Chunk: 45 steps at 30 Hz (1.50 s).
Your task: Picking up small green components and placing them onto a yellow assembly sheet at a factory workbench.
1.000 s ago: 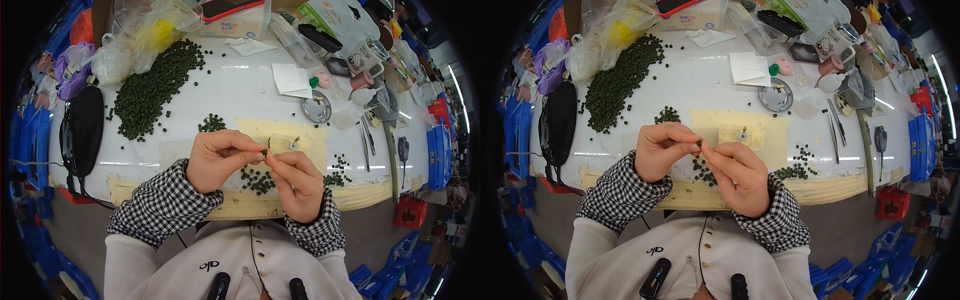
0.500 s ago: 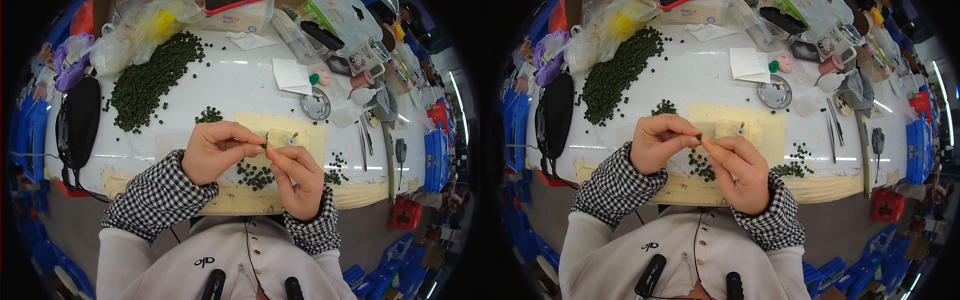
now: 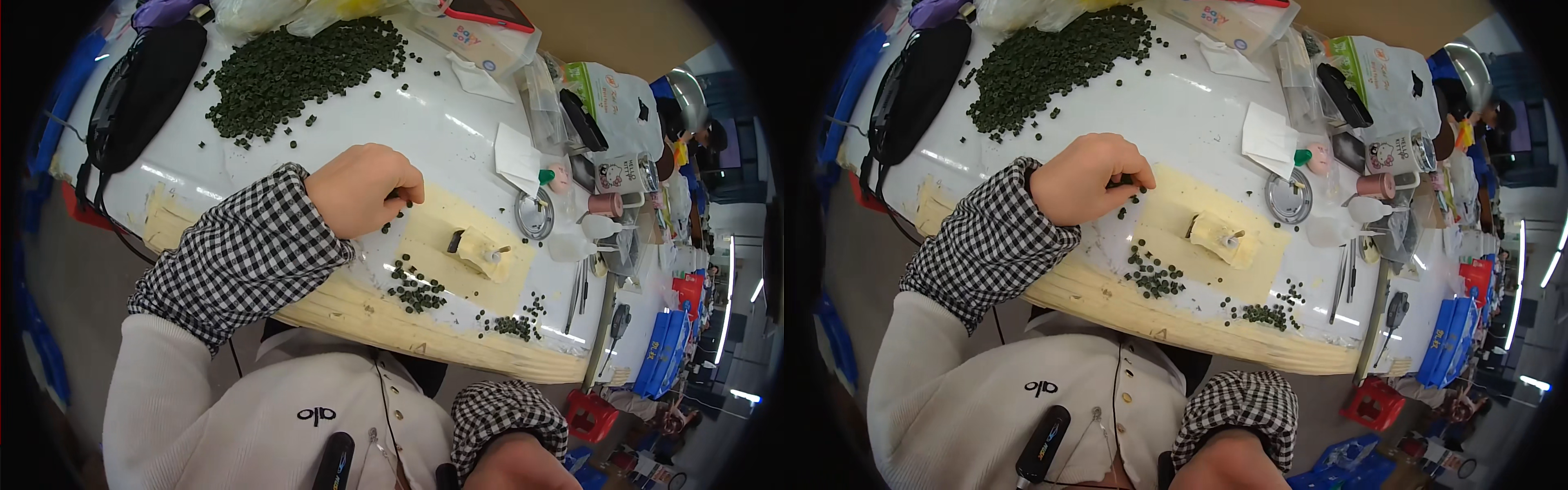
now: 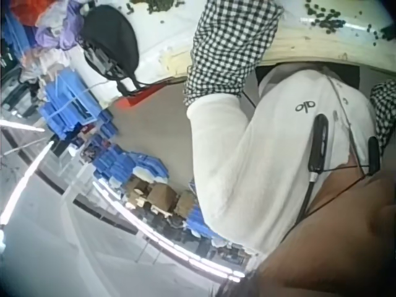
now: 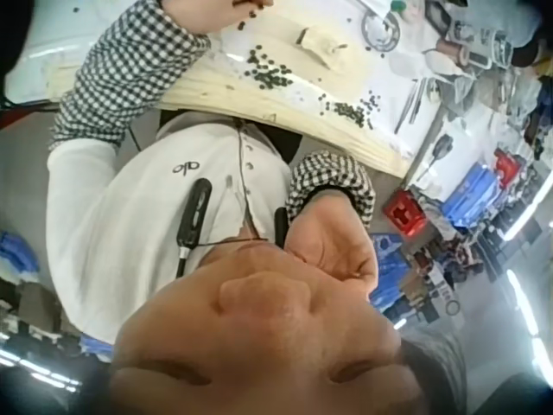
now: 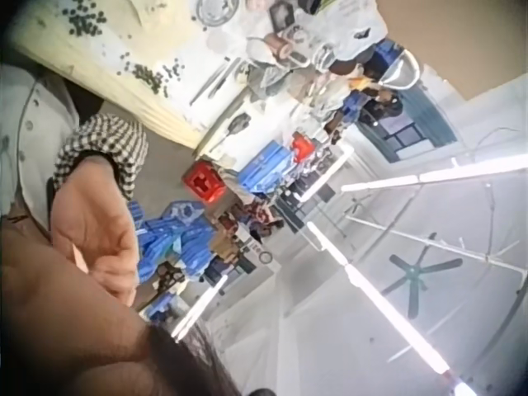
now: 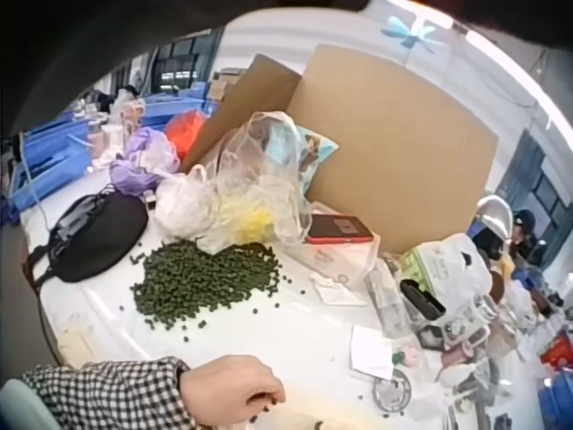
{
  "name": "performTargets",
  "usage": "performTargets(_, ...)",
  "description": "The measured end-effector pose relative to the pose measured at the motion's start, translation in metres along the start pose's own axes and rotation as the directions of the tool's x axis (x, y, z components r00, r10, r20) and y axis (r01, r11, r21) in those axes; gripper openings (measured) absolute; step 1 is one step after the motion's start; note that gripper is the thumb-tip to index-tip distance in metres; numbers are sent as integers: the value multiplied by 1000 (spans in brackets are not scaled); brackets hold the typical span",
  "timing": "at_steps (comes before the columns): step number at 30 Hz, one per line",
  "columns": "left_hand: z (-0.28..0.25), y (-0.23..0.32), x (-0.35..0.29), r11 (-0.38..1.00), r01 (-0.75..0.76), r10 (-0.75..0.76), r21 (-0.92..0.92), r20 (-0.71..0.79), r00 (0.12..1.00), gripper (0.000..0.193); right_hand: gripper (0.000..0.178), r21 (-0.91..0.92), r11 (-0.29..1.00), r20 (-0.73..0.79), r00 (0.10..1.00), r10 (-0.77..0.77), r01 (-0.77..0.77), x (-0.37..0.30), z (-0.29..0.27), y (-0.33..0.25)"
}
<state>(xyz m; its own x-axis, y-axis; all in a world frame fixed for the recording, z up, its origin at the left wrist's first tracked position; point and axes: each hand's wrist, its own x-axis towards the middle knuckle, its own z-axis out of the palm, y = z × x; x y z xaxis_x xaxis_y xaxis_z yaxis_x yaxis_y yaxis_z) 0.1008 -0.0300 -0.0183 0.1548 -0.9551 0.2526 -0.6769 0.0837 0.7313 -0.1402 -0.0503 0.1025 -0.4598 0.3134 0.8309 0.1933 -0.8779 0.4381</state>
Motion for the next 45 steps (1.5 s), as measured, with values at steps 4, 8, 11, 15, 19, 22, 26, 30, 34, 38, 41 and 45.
performTargets(4, 2, -3, 2, 999, -41, 41, 16, -17, 999, 17, 25, -1, 983, 202, 963, 177, -181, -10, 0, -12)
performTargets(8, -5, 8, 5, 989, 131, -131, -67, 7, 991, 14, 23, 28, 973, 336, 919, 208, -230, -11, -11, -17)
performTargets(11, -7, 9, 5, 990, 134, -134, -51, -7, 991, 10, 23, 19, 965, 415, 880, 229, -260, -9, -19, -20)
performTargets(15, -2, 7, 1, 993, 63, -63, 102, -6, 998, 8, 19, 31, 965, 439, 871, 222, -262, -15, -20, -23)
performTargets(19, 3, 12, 0, 980, 58, -58, 190, -4, 998, 10, 21, 34, 962, 469, 855, 223, -270, -32, -23, -18)
performTargets(22, 8, 10, -3, 977, 58, -49, 206, -49, 998, 8, 24, -152, 894, 600, 679, 422, -421, -40, -42, -14)
performTargets(26, 9, 13, -1, 982, 6, 3, 190, -47, 999, 6, 10, -734, 491, 546, 23, 837, -469, -36, -67, 11)
performTargets(30, 11, 26, 1, 986, -129, 135, 105, -59, 989, 6, 11, -865, 345, 441, -225, 869, -365, -53, -96, 14)
performTargets(34, 20, 33, -4, 985, -169, 170, -21, 142, 975, 7, 12, -854, 396, 498, -310, 810, -339, -61, -99, 10)
performTargets(38, 16, 29, -5, 981, -191, 192, -19, 152, 970, 8, 11, -876, 377, 465, -323, 824, -300, -70, -102, 6)
performTargets(41, 3, 22, 3, 991, -128, 128, 30, 5, 992, 9, 9, -888, 354, 436, -294, 851, -294, -75, -100, 5)
performTargets(45, -12, 15, 3, 1000, 0, -3, 30, 88, 996, 11, 11, -878, 337, 438, -290, 851, -339, -77, -101, 6)
